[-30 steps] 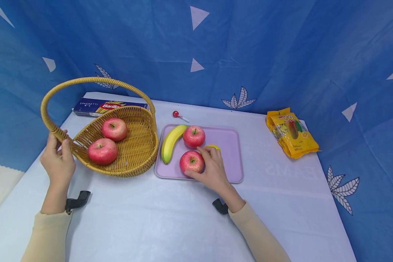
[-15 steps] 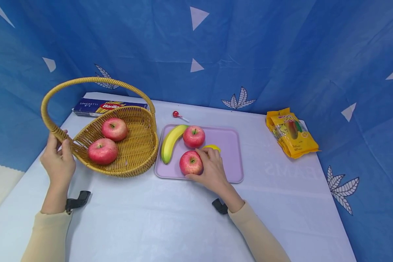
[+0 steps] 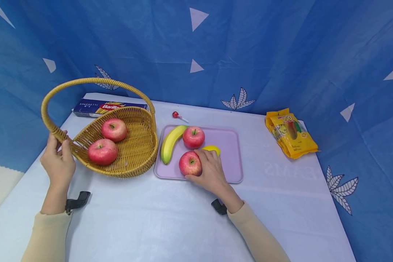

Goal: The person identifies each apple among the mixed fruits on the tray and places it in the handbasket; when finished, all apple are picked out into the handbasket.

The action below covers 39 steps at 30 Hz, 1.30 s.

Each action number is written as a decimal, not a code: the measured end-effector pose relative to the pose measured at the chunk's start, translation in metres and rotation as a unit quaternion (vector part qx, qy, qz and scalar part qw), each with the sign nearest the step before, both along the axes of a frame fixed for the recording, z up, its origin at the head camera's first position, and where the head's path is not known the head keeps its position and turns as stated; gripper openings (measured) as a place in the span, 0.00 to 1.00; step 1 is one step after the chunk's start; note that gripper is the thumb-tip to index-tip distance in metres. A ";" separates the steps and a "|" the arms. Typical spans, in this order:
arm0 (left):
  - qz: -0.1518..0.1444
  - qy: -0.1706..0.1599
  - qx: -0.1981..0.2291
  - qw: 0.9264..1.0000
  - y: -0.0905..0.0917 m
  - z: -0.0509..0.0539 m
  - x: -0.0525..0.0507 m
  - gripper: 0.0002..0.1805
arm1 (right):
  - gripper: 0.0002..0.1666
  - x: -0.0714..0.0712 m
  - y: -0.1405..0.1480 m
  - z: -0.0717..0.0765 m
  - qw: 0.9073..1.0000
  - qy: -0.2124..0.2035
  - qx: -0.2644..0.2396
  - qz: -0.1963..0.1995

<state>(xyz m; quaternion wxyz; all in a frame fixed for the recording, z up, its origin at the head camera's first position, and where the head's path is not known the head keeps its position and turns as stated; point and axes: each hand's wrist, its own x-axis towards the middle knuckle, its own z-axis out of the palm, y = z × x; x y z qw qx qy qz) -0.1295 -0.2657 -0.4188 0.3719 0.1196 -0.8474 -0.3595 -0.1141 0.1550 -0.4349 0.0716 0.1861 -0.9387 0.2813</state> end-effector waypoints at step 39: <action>0.001 0.009 0.018 1.000 0.003 0.000 0.002 0.22 | 0.48 -0.002 -0.029 0.049 0.981 0.040 -0.183 0.041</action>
